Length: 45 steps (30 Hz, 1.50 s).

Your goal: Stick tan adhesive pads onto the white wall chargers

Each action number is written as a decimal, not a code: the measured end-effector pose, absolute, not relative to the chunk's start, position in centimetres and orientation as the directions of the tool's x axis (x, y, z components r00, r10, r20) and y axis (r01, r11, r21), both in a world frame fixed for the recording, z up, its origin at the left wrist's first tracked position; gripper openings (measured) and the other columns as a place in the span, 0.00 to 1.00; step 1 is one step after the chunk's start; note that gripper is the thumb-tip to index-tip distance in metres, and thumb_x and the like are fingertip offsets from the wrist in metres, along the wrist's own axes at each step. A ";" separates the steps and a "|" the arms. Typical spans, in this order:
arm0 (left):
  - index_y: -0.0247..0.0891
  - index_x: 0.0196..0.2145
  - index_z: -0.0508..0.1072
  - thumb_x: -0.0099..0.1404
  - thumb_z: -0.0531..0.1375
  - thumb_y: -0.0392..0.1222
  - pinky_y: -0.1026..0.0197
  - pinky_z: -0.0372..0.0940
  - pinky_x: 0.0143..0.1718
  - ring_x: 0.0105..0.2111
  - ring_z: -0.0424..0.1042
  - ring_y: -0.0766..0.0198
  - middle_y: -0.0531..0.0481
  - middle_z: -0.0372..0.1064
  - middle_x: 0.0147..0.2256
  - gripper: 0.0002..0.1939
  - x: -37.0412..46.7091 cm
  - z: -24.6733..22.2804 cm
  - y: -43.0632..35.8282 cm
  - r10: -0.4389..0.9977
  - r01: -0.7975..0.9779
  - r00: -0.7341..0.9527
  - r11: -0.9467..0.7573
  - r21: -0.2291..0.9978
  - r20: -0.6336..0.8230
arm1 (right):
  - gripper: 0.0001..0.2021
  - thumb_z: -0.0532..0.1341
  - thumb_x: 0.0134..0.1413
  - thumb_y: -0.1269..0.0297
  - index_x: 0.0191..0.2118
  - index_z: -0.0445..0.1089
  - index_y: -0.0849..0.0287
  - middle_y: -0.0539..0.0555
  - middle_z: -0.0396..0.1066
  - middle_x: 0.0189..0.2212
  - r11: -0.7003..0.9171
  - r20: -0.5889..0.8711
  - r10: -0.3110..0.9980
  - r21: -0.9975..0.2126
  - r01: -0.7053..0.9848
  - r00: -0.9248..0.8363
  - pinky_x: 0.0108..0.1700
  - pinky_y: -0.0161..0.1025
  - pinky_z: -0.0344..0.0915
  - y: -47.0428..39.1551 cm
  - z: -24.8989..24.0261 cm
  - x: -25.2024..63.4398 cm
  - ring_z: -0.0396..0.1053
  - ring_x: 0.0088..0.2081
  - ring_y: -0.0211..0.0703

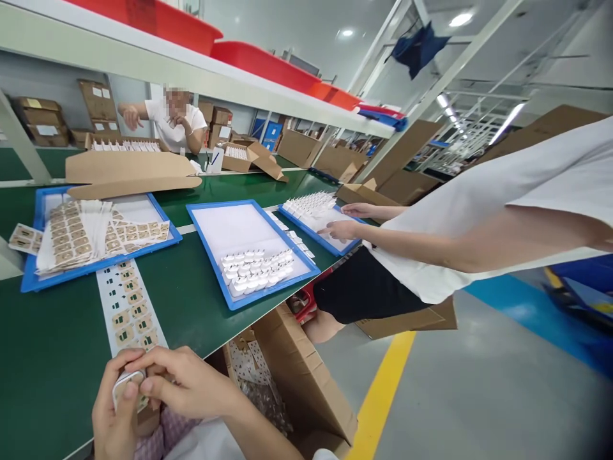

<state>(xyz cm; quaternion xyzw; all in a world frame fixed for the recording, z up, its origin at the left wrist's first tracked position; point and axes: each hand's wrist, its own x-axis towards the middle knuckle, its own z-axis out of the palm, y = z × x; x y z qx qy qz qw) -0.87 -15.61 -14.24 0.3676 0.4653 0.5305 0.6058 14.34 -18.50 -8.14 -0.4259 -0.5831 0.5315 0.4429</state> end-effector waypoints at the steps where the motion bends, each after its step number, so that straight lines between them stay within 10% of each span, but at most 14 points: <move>1: 0.38 0.40 0.75 0.46 0.72 0.62 0.64 0.69 0.23 0.31 0.74 0.60 0.48 0.75 0.39 0.31 -0.6 -14.0 -15.7 0.984 -0.320 -0.005 0.166 0.933 -0.177 | 0.19 0.60 0.64 0.52 0.53 0.75 0.57 0.47 0.69 0.26 0.041 0.059 0.963 -0.996 -0.073 -0.263 0.40 0.36 0.68 -18.6 -8.6 14.4 0.70 0.31 0.37; 8: 0.43 0.28 0.72 0.70 0.53 0.60 0.49 0.70 0.52 0.39 0.73 0.56 0.51 0.73 0.32 0.21 1.9 -15.1 -16.6 0.975 -0.288 -0.047 -0.220 0.932 0.216 | 0.32 0.63 0.50 0.31 0.24 0.71 0.62 0.49 0.68 0.18 -0.175 -0.174 0.984 -0.923 -0.343 -0.033 0.27 0.34 0.62 -19.5 -12.5 14.4 0.65 0.21 0.35; 14: 0.51 0.56 0.74 0.76 0.46 0.53 0.39 0.34 0.75 0.61 0.67 0.51 0.49 0.71 0.58 0.21 3.8 -15.0 -18.1 0.841 0.119 0.256 -0.517 0.848 0.477 | 0.38 0.59 0.44 0.22 0.38 0.75 0.58 0.51 0.71 0.26 -0.124 -0.186 0.977 -0.894 -0.430 0.105 0.33 0.36 0.66 -19.9 -13.0 14.0 0.69 0.29 0.39; 20: 0.56 0.64 0.66 0.75 0.51 0.52 0.39 0.43 0.74 0.71 0.52 0.48 0.52 0.58 0.69 0.22 3.6 -13.9 -18.6 0.940 0.195 0.266 -0.270 0.943 0.215 | 0.38 0.75 0.27 0.37 0.43 0.74 0.59 0.57 0.76 0.32 0.032 -0.081 0.871 -0.975 -0.221 0.484 0.38 0.46 0.73 -20.3 -9.9 22.4 0.75 0.35 0.51; 25: 0.49 0.50 0.78 0.70 0.55 0.61 0.42 0.63 0.62 0.62 0.67 0.44 0.47 0.74 0.57 0.21 -1.7 -15.7 -14.9 0.970 0.251 0.192 -0.194 0.948 0.148 | 0.36 0.69 0.40 0.41 0.51 0.64 0.58 0.62 0.72 0.52 0.048 0.140 0.386 -0.990 0.132 0.912 0.56 0.49 0.67 -21.4 -8.7 35.9 0.71 0.54 0.54; 30: 0.47 0.50 0.76 0.69 0.53 0.63 0.47 0.71 0.47 0.59 0.69 0.41 0.44 0.71 0.58 0.24 -5.5 -16.1 -11.8 0.982 0.535 0.111 -0.188 0.824 0.152 | 0.21 0.68 0.55 0.53 0.49 0.69 0.61 0.59 0.74 0.49 -0.242 0.206 0.132 -0.942 0.233 0.970 0.56 0.54 0.67 -20.9 -10.6 43.5 0.71 0.52 0.53; 40: 0.48 0.65 0.67 0.72 0.52 0.58 0.20 0.40 0.67 0.73 0.43 0.33 0.45 0.59 0.69 0.28 -8.2 -17.9 -9.0 0.930 0.778 0.345 -0.358 0.516 0.124 | 0.15 0.64 0.64 0.55 0.48 0.73 0.62 0.55 0.76 0.43 -0.458 0.237 0.253 -0.825 0.331 0.938 0.49 0.49 0.74 -19.2 -13.2 45.2 0.75 0.43 0.44; 45: 0.51 0.68 0.62 0.72 0.53 0.55 0.14 0.29 0.63 0.72 0.43 0.31 0.45 0.59 0.69 0.28 -6.7 -15.8 -10.3 0.913 0.817 0.406 -0.382 0.432 0.039 | 0.24 0.61 0.58 0.43 0.42 0.74 0.63 0.67 0.78 0.39 -0.411 0.420 0.205 -0.783 0.467 0.884 0.54 0.60 0.68 -20.3 -11.1 42.4 0.75 0.47 0.61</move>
